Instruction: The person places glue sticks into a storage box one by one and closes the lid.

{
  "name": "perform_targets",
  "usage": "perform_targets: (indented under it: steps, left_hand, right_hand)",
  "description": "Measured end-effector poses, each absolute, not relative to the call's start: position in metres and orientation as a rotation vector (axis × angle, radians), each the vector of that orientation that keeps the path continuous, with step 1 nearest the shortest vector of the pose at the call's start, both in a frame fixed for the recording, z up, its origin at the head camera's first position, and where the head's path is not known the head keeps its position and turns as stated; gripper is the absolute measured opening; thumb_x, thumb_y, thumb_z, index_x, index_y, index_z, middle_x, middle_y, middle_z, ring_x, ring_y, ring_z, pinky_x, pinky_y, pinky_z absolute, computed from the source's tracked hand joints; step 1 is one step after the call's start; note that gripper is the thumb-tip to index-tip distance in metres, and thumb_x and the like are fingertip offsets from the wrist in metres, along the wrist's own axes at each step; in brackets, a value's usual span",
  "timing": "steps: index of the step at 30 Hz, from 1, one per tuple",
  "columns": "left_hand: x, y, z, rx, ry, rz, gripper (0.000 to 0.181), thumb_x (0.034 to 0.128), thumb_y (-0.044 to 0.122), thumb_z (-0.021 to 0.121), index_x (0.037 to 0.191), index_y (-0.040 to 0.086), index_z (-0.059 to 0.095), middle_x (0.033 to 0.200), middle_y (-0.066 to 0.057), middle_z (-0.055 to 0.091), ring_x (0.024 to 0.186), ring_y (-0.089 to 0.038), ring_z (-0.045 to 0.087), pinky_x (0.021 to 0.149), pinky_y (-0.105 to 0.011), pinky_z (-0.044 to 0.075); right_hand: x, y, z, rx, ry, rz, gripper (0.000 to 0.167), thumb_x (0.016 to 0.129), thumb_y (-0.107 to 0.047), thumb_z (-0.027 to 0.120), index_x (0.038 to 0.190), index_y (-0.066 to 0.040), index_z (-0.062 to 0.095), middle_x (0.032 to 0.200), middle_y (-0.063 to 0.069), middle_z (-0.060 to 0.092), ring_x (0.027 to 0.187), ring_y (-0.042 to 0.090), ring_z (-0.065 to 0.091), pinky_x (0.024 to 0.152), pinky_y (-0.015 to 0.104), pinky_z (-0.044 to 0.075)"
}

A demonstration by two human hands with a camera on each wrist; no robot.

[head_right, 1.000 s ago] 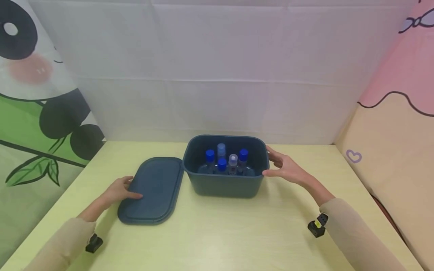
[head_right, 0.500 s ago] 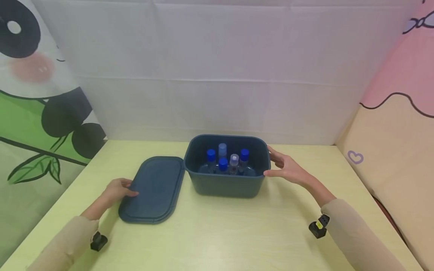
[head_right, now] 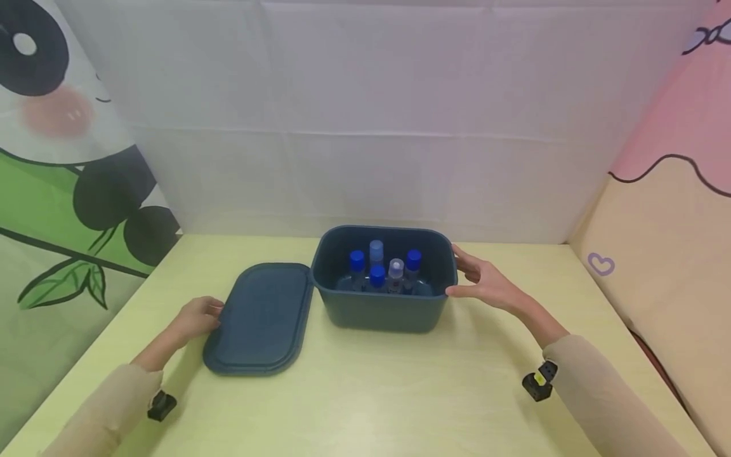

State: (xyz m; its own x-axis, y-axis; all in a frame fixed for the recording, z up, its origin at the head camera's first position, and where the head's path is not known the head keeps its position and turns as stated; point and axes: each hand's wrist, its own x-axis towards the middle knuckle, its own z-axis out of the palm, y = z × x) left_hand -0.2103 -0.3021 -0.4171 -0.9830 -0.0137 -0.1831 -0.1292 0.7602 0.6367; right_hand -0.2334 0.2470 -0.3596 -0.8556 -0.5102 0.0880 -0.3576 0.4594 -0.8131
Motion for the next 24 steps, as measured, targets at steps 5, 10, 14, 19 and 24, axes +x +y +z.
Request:
perform_targets:
  steps: [5, 10, 14, 19, 24]
  left_hand:
    - [-0.208, -0.308, -0.41, -0.043, 2.575, 1.172, 0.049, 0.0803, -0.009, 0.041, 0.125, -0.024, 0.027, 0.115, -0.039, 0.044, 0.101, -0.042, 0.053, 0.079, -0.042, 0.05]
    - [-0.208, -0.321, -0.408, 0.079, 2.376, 1.393, 0.05, 0.0943, 0.004, 0.039, 0.136, -0.016, 0.017, 0.123, -0.036, 0.039, 0.106, -0.036, 0.053, 0.082, -0.042, 0.049]
    - [-0.208, -0.332, -0.4, 0.196, 2.336, 1.495, 0.057, 0.0963, 0.014, 0.044, 0.14, -0.009, 0.016, 0.127, -0.032, 0.037, 0.107, -0.027, 0.053, 0.084, -0.041, 0.049]
    - [-0.206, -0.342, -0.384, 0.278, 2.332, 1.506, 0.059, 0.0955, 0.016, 0.047, 0.142, -0.005, 0.017, 0.135, -0.032, 0.032, 0.105, -0.008, 0.053, 0.084, -0.04, 0.049]
    - [-0.205, -0.341, -0.365, 0.272, 2.304, 1.552, 0.055, 0.0976, 0.015, 0.041, 0.143, -0.003, 0.015, 0.132, -0.026, 0.038, 0.097, -0.002, 0.056, 0.08, -0.035, 0.051]
  right_hand:
    - [-0.233, 0.247, -0.359, -0.771, 2.522, -1.355, 0.079, 0.085, -0.01, 0.062, 0.145, -0.005, 0.011, 0.144, 0.026, 0.024, 0.129, 0.042, 0.027, 0.101, 0.047, 0.025]
    - [-0.233, 0.248, -0.357, -0.768, 2.531, -1.345, 0.08, 0.085, -0.01, 0.062, 0.146, -0.006, 0.011, 0.143, 0.026, 0.025, 0.129, 0.042, 0.028, 0.101, 0.05, 0.025]
    - [-0.233, 0.248, -0.355, -0.767, 2.542, -1.336, 0.08, 0.085, -0.01, 0.062, 0.146, -0.006, 0.011, 0.143, 0.026, 0.025, 0.128, 0.042, 0.028, 0.101, 0.051, 0.025]
    - [-0.233, 0.245, -0.353, -0.772, 2.532, -1.329, 0.08, 0.085, -0.011, 0.063, 0.146, -0.005, 0.011, 0.144, 0.025, 0.023, 0.129, 0.043, 0.027, 0.102, 0.052, 0.024]
    - [-0.232, 0.245, -0.353, -0.767, 2.53, -1.331, 0.08, 0.085, -0.011, 0.063, 0.145, -0.003, 0.011, 0.144, 0.026, 0.023, 0.129, 0.043, 0.027, 0.102, 0.052, 0.024]
